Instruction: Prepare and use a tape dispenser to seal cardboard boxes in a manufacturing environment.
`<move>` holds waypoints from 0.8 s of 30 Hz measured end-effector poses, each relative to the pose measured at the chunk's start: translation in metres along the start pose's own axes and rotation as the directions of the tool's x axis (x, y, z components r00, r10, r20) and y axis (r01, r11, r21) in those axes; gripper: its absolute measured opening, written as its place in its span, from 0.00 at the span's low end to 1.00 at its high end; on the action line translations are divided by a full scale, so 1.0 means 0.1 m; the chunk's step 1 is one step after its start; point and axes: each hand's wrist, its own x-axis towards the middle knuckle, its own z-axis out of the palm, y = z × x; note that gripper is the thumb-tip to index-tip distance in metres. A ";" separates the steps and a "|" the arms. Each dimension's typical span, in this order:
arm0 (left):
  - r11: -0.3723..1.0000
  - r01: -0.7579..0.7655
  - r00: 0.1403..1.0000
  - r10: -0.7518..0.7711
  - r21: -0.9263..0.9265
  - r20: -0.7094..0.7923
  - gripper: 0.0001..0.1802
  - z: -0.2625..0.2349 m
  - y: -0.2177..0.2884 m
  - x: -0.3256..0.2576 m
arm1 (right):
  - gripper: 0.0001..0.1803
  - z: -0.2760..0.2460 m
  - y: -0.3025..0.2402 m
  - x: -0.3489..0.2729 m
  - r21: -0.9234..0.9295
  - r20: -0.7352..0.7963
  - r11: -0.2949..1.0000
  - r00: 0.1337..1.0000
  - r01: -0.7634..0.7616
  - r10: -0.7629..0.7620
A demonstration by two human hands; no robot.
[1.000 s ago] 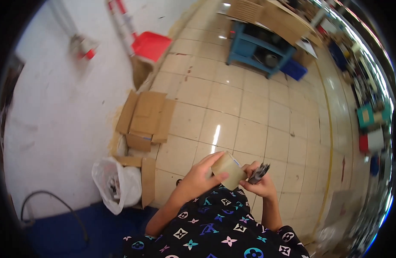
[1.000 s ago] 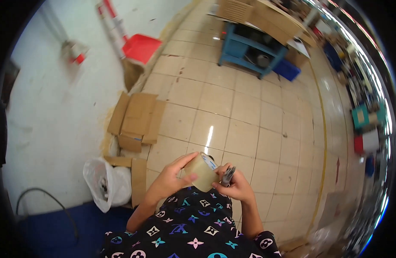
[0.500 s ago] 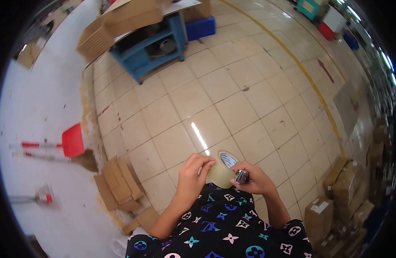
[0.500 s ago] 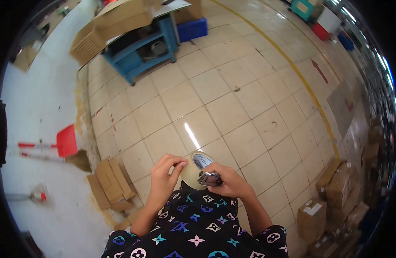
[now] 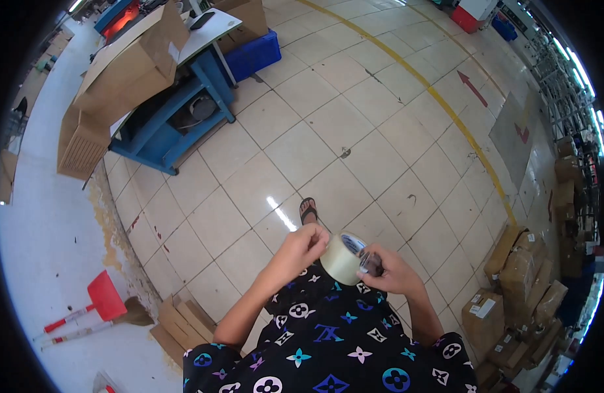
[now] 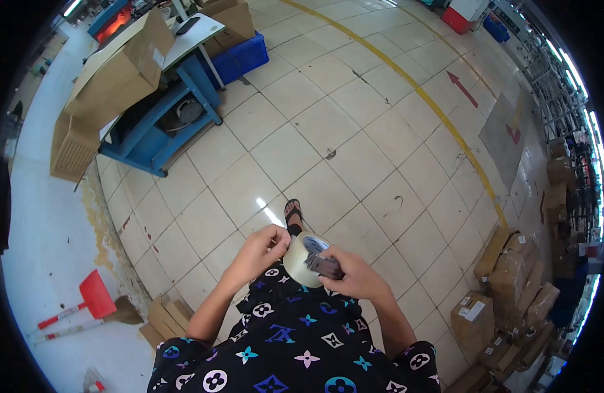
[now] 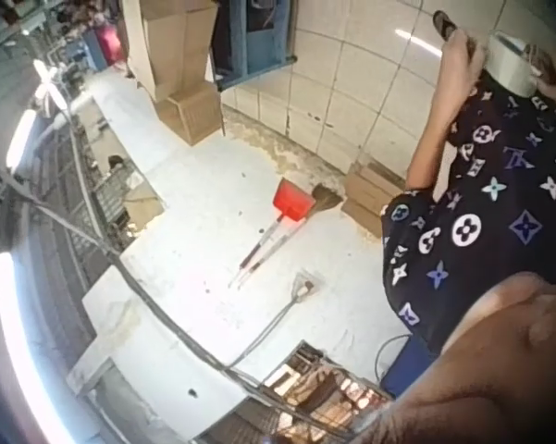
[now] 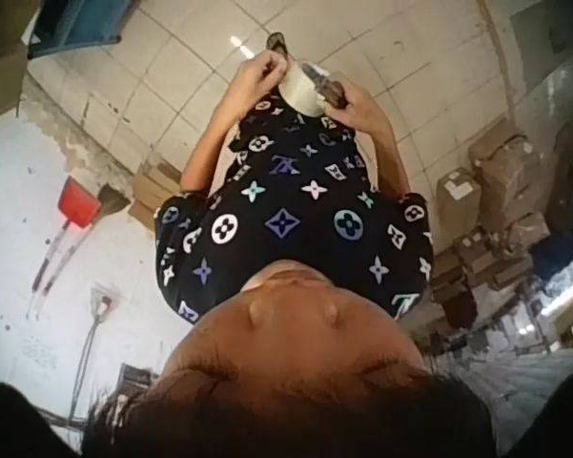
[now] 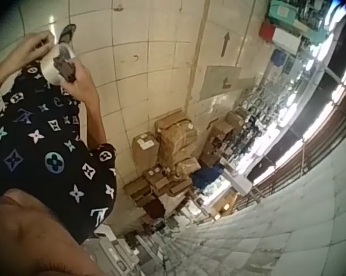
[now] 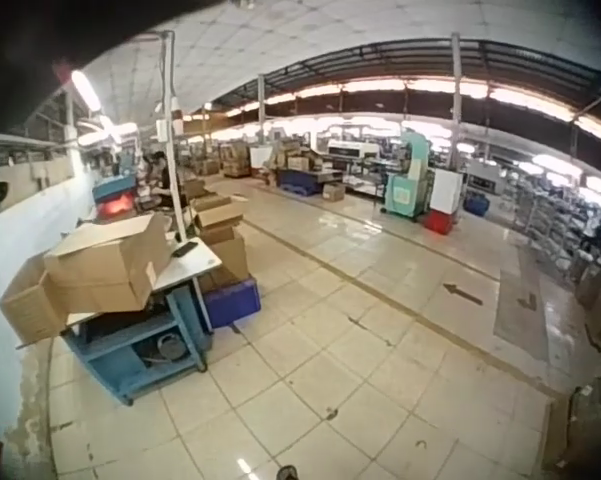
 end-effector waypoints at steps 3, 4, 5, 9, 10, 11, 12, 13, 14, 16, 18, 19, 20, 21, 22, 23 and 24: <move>0.979 0.032 0.999 -0.031 -0.199 0.009 0.11 -0.39 -0.06 0.60 | 0.20 -0.29 -0.19 0.51 0.038 -0.055 0.991 0.990 -0.128 0.130; 0.953 0.010 1.000 -0.011 -0.303 -0.001 0.13 -0.49 -0.01 0.79 | 0.19 -0.38 -0.23 0.64 0.021 -0.101 0.995 0.990 -0.102 0.103; 0.915 -0.011 1.000 0.007 -0.402 -0.012 0.16 -0.58 0.05 0.98 | 0.18 -0.48 -0.26 0.78 0.005 -0.146 0.997 0.986 -0.076 0.076; 0.957 -0.158 0.987 0.144 -0.241 -0.076 0.11 -0.71 0.36 1.70 | 0.17 -0.87 -0.39 1.38 -0.013 -0.193 0.999 0.980 -0.053 0.050; 0.962 -0.120 0.990 0.097 -0.244 -0.103 0.08 -0.75 0.38 1.88 | 0.18 -0.97 -0.53 1.55 0.006 -0.217 0.994 0.971 -0.105 0.104; 0.963 -0.121 0.991 0.103 -0.239 -0.087 0.08 -0.81 0.39 2.07 | 0.19 -1.07 -0.60 1.71 0.027 -0.240 0.987 0.958 -0.157 0.158; 0.977 -0.153 0.984 0.137 -0.145 -0.113 0.08 -0.86 0.40 2.26 | 0.19 -1.17 -0.56 1.84 0.036 -0.254 0.987 0.953 -0.158 0.162; 0.982 -0.182 0.975 0.174 -0.050 -0.137 0.08 -0.90 0.41 2.45 | 0.19 -1.26 -0.48 1.97 0.043 -0.278 0.992 0.952 -0.123 0.130; 0.982 -0.185 0.976 0.179 -0.046 -0.121 0.08 -0.93 0.42 2.66 | 0.19 -1.37 -0.43 2.10 0.048 -0.301 0.995 0.949 -0.087 0.097; 0.934 -0.318 0.914 0.348 0.165 -0.207 0.08 -0.97 0.39 3.09 | 0.19 -1.62 -0.43 2.43 0.063 -0.290 0.995 0.952 -0.083 0.098; 0.942 -0.284 0.938 0.312 0.178 -0.151 0.08 -1.08 0.28 3.66 | 0.19 -1.89 -0.37 2.79 0.080 -0.275 0.994 0.956 -0.078 0.098; 0.949 -0.254 0.955 0.276 0.187 -0.105 0.08 -1.16 0.21 3.99 | 0.18 -2.03 -0.35 2.98 0.098 -0.263 0.993 0.960 -0.071 0.095; 0.948 -0.250 0.956 0.274 0.197 -0.103 0.08 -1.25 0.14 4.37 | 0.18 -2.18 -0.33 3.17 0.116 -0.249 0.991 0.964 -0.063 0.090; 0.980 -0.129 0.988 0.139 0.150 -0.063 0.07 -1.35 0.05 4.75 | 0.18 -2.36 -0.27 3.37 0.122 -0.239 0.991 0.967 -0.054 0.082; 0.994 -0.001 1.000 0.003 0.106 -0.016 0.06 -1.43 -0.05 5.08 | 0.17 -2.52 -0.19 3.56 0.141 -0.240 0.990 0.969 -0.028 0.062; 0.993 0.008 1.000 -0.004 0.115 -0.028 0.06 -1.49 -0.15 5.34 | 0.17 -2.70 -0.17 3.73 0.159 -0.238 0.987 0.970 -0.002 0.041; 0.997 0.025 0.999 -0.022 0.080 -0.038 0.07 -1.56 -0.24 5.61 | 0.17 -2.88 -0.22 3.88 0.160 -0.228 0.987 0.973 0.008 0.029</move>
